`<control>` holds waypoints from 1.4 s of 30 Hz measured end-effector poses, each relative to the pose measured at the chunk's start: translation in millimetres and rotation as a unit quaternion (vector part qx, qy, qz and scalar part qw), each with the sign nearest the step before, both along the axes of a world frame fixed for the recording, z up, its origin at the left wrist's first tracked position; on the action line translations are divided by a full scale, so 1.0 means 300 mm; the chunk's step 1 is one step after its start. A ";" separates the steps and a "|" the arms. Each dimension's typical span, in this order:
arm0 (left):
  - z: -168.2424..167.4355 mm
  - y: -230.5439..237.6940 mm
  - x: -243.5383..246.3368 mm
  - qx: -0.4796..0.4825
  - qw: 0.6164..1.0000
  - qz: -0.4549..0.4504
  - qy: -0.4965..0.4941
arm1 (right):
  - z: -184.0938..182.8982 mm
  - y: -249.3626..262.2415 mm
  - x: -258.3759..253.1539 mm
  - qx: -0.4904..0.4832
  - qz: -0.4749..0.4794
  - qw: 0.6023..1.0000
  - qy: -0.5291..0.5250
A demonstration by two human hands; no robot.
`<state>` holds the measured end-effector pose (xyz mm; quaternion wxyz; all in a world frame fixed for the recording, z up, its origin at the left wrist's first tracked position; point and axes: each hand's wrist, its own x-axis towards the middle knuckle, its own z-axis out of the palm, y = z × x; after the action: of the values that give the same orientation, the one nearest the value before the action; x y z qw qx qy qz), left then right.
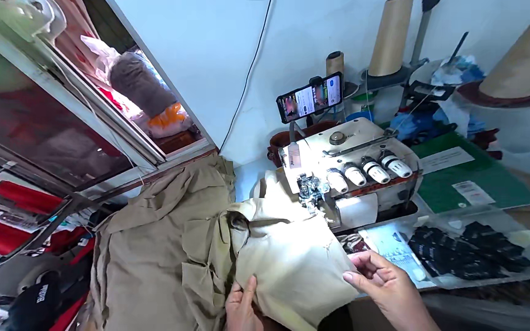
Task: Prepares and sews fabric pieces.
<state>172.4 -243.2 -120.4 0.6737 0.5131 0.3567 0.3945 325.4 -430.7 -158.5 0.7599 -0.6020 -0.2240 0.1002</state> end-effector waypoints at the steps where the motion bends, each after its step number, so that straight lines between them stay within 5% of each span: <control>1: 0.001 0.011 -0.004 0.007 1.000 -0.007 -0.001 | -0.004 -0.001 -0.010 0.002 -0.008 1.000 -0.003; 15: 0.032 0.081 -0.055 0.079 0.994 -0.065 0.032 | 0.028 -0.046 -0.029 -0.056 -0.042 0.997 -0.029; 23: 0.182 0.140 0.008 0.152 0.986 -0.052 0.040 | 0.074 0.043 -0.024 0.018 0.017 0.985 0.169; 26: 0.167 0.059 0.114 0.320 0.946 0.008 0.058 | 0.082 0.095 -0.001 0.041 0.006 0.988 0.152; 31: 0.057 -0.097 0.272 0.489 0.854 -0.083 0.156 | 0.125 0.145 0.007 0.045 -0.026 0.992 0.113; 42: 0.161 0.165 0.451 0.343 0.872 -0.236 0.258 | 0.142 0.251 0.118 0.006 -0.034 0.982 0.186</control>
<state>307.7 -193.6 -72.0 0.4125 0.8642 0.2284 0.1756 360.8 -355.3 -115.9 0.7949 -0.5754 -0.0586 0.1834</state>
